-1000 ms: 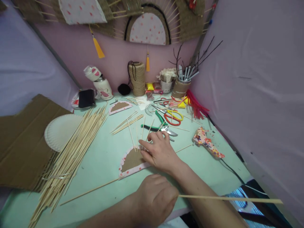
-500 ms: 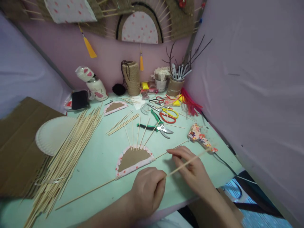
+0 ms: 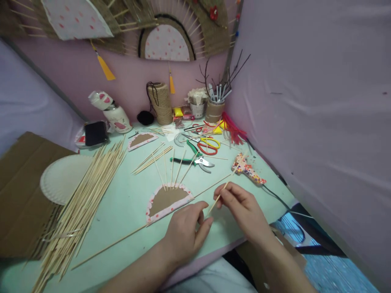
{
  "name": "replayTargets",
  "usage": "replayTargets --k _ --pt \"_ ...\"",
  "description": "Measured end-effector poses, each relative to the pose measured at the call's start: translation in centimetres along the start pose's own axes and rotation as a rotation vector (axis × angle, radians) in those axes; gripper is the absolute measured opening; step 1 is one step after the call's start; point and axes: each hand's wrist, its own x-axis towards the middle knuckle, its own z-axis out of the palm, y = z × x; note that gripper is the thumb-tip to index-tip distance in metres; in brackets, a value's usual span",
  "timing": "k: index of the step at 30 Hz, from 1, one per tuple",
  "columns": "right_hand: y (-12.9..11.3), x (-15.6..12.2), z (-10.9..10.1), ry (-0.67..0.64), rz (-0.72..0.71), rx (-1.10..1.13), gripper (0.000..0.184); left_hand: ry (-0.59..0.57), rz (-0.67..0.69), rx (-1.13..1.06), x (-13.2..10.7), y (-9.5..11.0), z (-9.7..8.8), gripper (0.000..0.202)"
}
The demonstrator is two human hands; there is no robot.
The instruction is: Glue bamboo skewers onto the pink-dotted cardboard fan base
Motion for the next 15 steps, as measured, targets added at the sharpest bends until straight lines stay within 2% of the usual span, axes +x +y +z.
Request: replayTargets --k 4,7,9,10,13,15 --pt "0.1 1.8 -0.5 0.222 0.062 0.14 0.036 -0.031 0.071 0.103 0.0 0.1 -0.1 0.018" --pt "0.1 3.0 -0.2 0.312 0.047 0.111 0.065 -0.076 0.126 0.152 0.0 0.2 0.0 0.016" --pt "0.3 3.5 0.3 0.311 -0.008 0.063 0.077 -0.105 0.15 0.169 -0.1 0.2 0.2 0.018" --pt "0.4 3.7 0.7 0.289 -0.038 0.028 0.072 -0.118 0.161 0.176 -0.1 0.1 0.2 0.018" --pt "0.6 4.0 1.8 0.21 -0.096 -0.096 0.035 -0.147 0.164 0.196 -0.3 0.0 0.4 0.019" --pt "0.6 4.3 2.5 0.187 -0.104 -0.152 0.027 -0.153 0.13 0.211 -0.4 -0.2 0.5 0.017"
